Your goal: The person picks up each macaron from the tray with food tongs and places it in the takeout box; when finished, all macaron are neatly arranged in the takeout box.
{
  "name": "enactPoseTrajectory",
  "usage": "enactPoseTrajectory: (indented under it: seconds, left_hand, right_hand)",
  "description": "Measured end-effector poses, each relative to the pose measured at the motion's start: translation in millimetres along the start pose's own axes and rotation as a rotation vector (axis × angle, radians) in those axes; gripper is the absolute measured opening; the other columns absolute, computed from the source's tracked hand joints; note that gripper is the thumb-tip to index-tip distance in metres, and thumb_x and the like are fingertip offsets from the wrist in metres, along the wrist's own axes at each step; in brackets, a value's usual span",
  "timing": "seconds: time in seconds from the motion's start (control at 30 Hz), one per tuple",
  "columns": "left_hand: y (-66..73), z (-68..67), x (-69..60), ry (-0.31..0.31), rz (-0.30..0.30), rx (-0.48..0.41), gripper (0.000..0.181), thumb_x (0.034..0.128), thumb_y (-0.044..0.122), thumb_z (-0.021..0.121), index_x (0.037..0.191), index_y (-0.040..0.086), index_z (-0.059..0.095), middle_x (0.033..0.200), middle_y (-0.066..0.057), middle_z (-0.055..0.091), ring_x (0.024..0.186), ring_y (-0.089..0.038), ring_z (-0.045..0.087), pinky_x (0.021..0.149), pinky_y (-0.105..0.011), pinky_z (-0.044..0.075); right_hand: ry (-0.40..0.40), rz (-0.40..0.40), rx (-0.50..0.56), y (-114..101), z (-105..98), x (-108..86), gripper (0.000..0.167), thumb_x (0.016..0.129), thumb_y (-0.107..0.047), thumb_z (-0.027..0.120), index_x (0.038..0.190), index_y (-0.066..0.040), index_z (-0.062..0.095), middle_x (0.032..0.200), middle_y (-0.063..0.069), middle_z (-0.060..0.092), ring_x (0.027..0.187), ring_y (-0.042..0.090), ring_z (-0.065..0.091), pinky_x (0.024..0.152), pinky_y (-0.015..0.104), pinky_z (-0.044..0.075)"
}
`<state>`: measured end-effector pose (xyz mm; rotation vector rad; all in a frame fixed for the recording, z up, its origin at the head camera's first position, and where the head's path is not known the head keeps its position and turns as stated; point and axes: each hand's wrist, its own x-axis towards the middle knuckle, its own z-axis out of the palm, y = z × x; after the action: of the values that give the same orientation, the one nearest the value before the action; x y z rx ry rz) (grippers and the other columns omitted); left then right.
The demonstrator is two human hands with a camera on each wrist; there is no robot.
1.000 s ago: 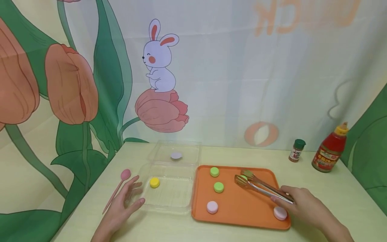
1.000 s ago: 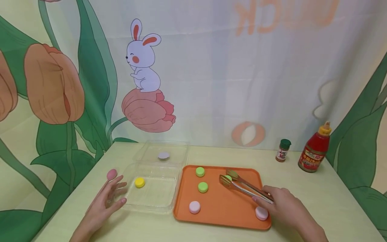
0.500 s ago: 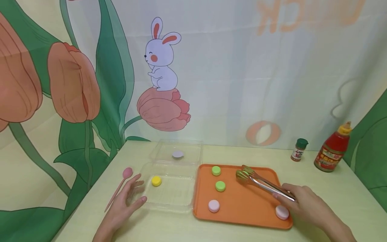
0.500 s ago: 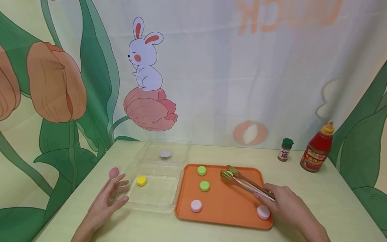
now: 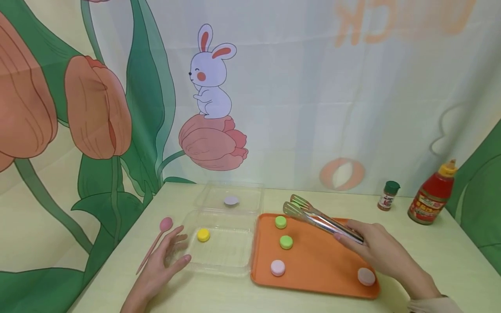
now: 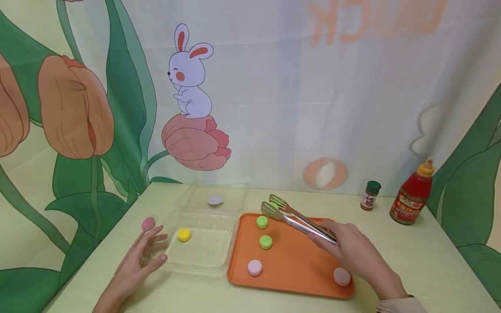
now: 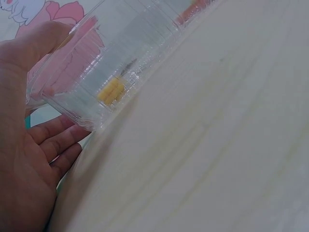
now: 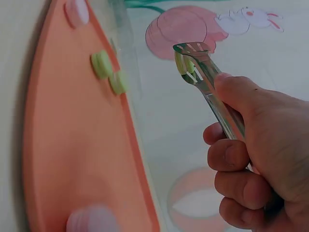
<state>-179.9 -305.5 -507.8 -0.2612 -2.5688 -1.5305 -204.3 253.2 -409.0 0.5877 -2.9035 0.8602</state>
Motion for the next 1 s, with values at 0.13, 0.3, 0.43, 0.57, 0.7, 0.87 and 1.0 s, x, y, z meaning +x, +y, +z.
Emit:
enactPoseTrajectory:
  seconds: [0.13,0.3,0.43,0.57,0.7,0.87,1.0]
  left_hand:
    - [-0.9,-0.5,-0.1,-0.003,0.001,-0.008,0.079,0.1062,0.024,0.079,0.173,0.020,0.037,0.162,-0.016,0.059,0.146,-0.037,0.061,0.112,-0.008,0.034]
    - [-0.8,-0.4,0.5,-0.007,-0.007,-0.013,0.080,0.1060,0.025,0.080,0.173,0.021,0.036,0.162,-0.015,0.059,0.148,-0.037,0.060,0.112,-0.007,0.033]
    - [-0.4,-0.8,0.0,-0.008,-0.009,-0.008,0.080,0.1059,0.025,0.080,0.173,0.021,0.036,0.162,-0.016,0.059,0.148,-0.037,0.060,0.112,-0.006,0.032]
    - [-0.6,-1.5,-0.2,-0.007,0.008,-0.011,0.080,0.1059,0.023,0.079,0.173,0.019,0.036,0.162,-0.017,0.059,0.148,-0.038,0.060,0.112,-0.006,0.033]
    - [-1.0,-1.5,-0.6,-0.006,0.007,-0.006,0.080,0.1058,0.023,0.080,0.173,0.018,0.036,0.161,-0.016,0.059,0.147,-0.038,0.060,0.112,-0.006,0.033]
    - [-0.6,-1.9,-1.2,-0.008,-0.018,0.000,0.081,0.1056,0.026,0.080,0.173,0.020,0.036,0.162,-0.015,0.059,0.148,-0.037,0.059,0.112,-0.007,0.032]
    - [0.4,-1.6,-0.1,-0.008,-0.014,0.003,0.081,0.1057,0.026,0.080,0.173,0.020,0.036,0.162,-0.015,0.059,0.148,-0.037,0.059,0.112,-0.008,0.033]
  right_hand:
    - [0.000,-0.061,0.037,-19.0,3.3,15.5,0.023,0.110,-0.048,0.070,0.106,-0.025,0.071,0.072,-0.013,0.056,0.059,0.005,0.045,0.056,0.025,0.037]
    - [-0.018,-0.115,0.072,-38.6,11.2,31.3,0.025,0.110,-0.048,0.070,0.099,-0.025,0.067,0.071,-0.013,0.053,0.058,0.005,0.045,0.056,0.025,0.037]
    - [-0.031,-0.143,0.082,-52.0,19.8,41.5,0.027,0.109,-0.049,0.071,0.097,-0.025,0.065,0.069,-0.013,0.049,0.058,0.004,0.044,0.055,0.025,0.035]
    - [-0.065,-0.161,0.081,-64.7,29.2,51.0,0.028,0.108,-0.054,0.071,0.102,-0.026,0.069,0.070,-0.013,0.049,0.058,0.004,0.044,0.056,0.025,0.035]
    - [-0.115,-0.191,0.075,-75.8,40.0,61.0,0.033,0.109,-0.057,0.068,0.105,-0.024,0.069,0.073,-0.012,0.054,0.060,0.003,0.046,0.057,0.025,0.036]
    - [-0.172,-0.220,0.066,-88.3,53.4,72.8,0.035,0.111,-0.055,0.065,0.104,-0.021,0.067,0.072,-0.013,0.057,0.060,0.003,0.049,0.058,0.025,0.041]
    - [-0.203,-0.217,0.045,-97.0,62.6,80.5,0.035,0.111,-0.056,0.064,0.102,-0.022,0.069,0.070,-0.014,0.059,0.058,0.003,0.052,0.057,0.026,0.043]
